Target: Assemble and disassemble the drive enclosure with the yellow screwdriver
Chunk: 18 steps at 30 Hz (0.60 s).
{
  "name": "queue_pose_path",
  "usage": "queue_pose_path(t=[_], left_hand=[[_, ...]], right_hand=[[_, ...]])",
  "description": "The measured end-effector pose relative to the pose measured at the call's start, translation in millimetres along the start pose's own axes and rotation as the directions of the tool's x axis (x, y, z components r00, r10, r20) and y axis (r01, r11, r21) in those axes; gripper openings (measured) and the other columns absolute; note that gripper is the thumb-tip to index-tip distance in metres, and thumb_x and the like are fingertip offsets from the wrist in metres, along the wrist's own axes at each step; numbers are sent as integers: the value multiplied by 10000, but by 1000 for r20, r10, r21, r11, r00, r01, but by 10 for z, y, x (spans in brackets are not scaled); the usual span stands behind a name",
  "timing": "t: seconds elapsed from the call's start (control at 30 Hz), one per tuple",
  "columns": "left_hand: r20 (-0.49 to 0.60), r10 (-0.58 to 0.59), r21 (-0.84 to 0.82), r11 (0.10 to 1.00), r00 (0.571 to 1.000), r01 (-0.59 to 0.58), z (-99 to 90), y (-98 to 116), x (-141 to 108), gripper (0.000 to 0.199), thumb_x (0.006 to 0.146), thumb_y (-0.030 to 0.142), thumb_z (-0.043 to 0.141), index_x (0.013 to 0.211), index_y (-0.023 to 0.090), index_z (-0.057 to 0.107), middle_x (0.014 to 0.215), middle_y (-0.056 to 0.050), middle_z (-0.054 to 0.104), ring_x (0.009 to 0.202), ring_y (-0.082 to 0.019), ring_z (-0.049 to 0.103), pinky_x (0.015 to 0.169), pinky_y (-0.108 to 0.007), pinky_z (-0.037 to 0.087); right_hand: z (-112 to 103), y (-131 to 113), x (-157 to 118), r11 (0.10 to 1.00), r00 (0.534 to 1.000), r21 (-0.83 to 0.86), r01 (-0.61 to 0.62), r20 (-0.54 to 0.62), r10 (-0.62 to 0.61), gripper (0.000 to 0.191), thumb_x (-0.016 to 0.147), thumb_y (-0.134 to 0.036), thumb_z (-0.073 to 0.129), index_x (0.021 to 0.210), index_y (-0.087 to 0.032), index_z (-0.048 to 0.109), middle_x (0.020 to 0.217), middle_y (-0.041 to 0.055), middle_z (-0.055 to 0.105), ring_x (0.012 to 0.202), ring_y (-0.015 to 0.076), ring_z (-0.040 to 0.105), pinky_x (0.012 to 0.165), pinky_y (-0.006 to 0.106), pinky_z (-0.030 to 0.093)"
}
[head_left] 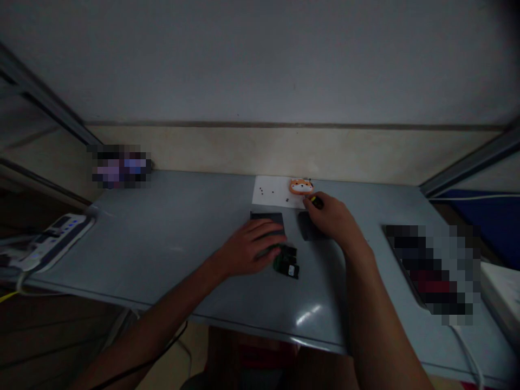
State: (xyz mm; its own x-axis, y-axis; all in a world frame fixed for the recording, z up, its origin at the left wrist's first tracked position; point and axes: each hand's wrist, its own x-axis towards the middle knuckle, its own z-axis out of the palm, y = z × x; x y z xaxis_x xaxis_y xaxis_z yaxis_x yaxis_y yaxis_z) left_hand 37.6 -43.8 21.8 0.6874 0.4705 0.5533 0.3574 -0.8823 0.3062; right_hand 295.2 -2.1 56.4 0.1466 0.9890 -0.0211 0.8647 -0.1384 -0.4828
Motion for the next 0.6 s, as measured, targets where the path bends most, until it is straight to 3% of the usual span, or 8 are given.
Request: queue_pose_path(t=[0.1, 0.17, 0.37, 0.6], left_hand=[[-132, -105, 2, 994, 986, 106, -33, -110, -76, 280, 996, 172, 575, 1260, 222, 652, 1308, -100, 694, 1257, -227, 629, 1101, -464, 528], [-150, -159, -3, 987, 976, 160, -35, -140, -129, 282, 983, 166, 580, 1248, 226, 656, 1308, -99, 692, 1251, -231, 629, 1104, -480, 521], [-12, -234, 2, 972, 972, 234, -46, -97, -183, 279, 948, 175, 602, 1210, 229, 683, 1297, -86, 703, 1287, -242, 616, 1124, -494, 497], [55, -230, 26, 973, 972, 228, -65, -79, -183, 197, 939, 192, 640, 1108, 239, 730, 1248, -67, 720, 1315, -247, 586, 1141, -486, 465]], right_hand=[[14, 68, 8, 997, 996, 4, 74, 45, -74, 408, 955, -438, 562, 1284, -231, 686, 1165, 145, 781, 1018, 305, 739, 875, 390, 528], [21, 111, 9, 989, 987, 42, 143, 75, -145, 432, 942, -380, 589, 1338, -218, 649, 1247, 143, 752, 1090, 288, 719, 943, 385, 523], [8, 162, -32, 964, 959, 68, 256, 108, -262, 443, 937, -277, 594, 1370, -187, 587, 1297, 149, 682, 1179, 280, 665, 1038, 401, 502], [-27, 146, -72, 975, 967, 47, 216, 129, -221, 440, 934, -319, 601, 1359, -208, 586, 1250, 136, 617, 1022, 263, 690, 986, 405, 539]])
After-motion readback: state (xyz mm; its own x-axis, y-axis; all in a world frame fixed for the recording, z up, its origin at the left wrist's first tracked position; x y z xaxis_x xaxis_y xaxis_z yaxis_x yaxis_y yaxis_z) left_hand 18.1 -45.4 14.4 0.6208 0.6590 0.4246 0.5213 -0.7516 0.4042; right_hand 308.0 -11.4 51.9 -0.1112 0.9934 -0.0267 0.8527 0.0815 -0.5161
